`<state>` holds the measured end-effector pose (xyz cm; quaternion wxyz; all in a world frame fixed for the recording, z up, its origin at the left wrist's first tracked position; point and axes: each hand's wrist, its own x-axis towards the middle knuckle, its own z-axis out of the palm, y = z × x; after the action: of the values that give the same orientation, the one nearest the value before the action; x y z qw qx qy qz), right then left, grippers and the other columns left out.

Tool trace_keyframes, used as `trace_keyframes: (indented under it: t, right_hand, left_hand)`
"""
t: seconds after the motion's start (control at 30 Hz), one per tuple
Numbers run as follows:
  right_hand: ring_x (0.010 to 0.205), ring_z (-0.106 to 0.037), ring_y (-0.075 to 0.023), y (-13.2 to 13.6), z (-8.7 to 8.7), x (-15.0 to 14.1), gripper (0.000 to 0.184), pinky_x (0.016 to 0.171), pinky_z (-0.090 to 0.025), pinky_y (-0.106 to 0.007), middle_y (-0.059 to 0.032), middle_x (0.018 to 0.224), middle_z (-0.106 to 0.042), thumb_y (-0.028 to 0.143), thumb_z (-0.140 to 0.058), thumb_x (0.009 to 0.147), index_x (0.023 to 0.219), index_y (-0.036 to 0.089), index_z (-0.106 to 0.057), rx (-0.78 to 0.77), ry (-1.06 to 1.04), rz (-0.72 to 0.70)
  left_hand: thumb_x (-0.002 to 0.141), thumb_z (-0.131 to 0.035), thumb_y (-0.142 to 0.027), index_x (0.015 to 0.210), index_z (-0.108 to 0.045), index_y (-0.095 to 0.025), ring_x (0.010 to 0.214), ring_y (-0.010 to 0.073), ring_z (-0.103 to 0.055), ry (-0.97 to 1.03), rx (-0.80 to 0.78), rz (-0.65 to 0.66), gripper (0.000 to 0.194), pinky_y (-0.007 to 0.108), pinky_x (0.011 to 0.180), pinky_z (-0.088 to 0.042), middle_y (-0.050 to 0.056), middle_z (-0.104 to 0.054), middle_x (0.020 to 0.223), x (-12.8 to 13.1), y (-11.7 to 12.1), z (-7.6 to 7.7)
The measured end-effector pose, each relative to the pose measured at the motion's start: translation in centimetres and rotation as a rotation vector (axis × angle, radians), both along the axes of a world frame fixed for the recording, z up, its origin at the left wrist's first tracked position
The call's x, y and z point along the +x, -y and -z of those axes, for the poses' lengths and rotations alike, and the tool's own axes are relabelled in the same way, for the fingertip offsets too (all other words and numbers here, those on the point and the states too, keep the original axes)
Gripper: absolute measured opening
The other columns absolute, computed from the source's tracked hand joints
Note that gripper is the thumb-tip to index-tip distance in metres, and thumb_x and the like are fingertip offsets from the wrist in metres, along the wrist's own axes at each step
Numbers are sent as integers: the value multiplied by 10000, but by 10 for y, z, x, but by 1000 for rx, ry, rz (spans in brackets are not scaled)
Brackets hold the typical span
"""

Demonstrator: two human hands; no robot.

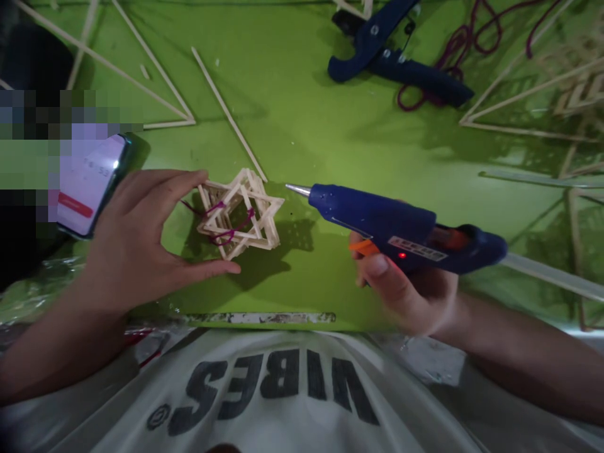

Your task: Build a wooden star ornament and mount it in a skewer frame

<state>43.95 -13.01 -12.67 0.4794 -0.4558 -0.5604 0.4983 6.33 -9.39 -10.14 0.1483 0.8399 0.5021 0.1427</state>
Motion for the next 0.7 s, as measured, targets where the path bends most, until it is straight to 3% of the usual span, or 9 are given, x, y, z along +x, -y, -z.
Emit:
trace_keyframes:
  t: [0.17,0.27,0.33,0.53,0.7]
  right_hand:
    - [569,-745,-173,-1,3,0,202,430,-603,-272,-53,951,-847,441,-939,1068,1142,258,-893,8,-34,29]
    - [572,-747,-192,1,3,-2,200,441,-628,-303,-65,917,-860,444,-931,1073,1053,246,-909,18,16,41]
    - [542,-729,-185,3,3,-3,167,427,-616,-312,-63,905,-857,399,-927,1073,1042,235,-919,35,15,41]
    - [550,-734,-193,6,2,-2,131,420,-616,-337,-54,931,-859,384,-944,1071,1057,257,-916,14,44,79]
    - [641,-786,-218,3,4,6,155,492,-660,-335,-43,863,-836,341,-863,1111,968,287,-893,114,111,-42]
  left_hand:
    - [862,-828,-1087,1658,-677,-204,1466,440,-748,18,39,-70,1198,632,1303,-630,189,-795,1582,4,1,7]
    - [859,-641,-1198,1567,-725,-196,1395,439,-804,29,45,-121,1230,642,1203,-690,201,-828,1518,7,2,8]
    - [830,-604,-1229,1542,-744,-217,1352,434,-835,43,19,-129,1245,641,1149,-716,188,-845,1481,9,3,5]
    - [830,-767,-1155,1552,-763,-277,1275,386,-885,110,-69,-145,1137,557,1125,-728,125,-896,1398,5,9,-9]
    - [785,-937,-1054,1546,-755,-327,998,293,-912,202,-270,-91,1068,414,866,-747,22,-920,1121,-3,8,-18]
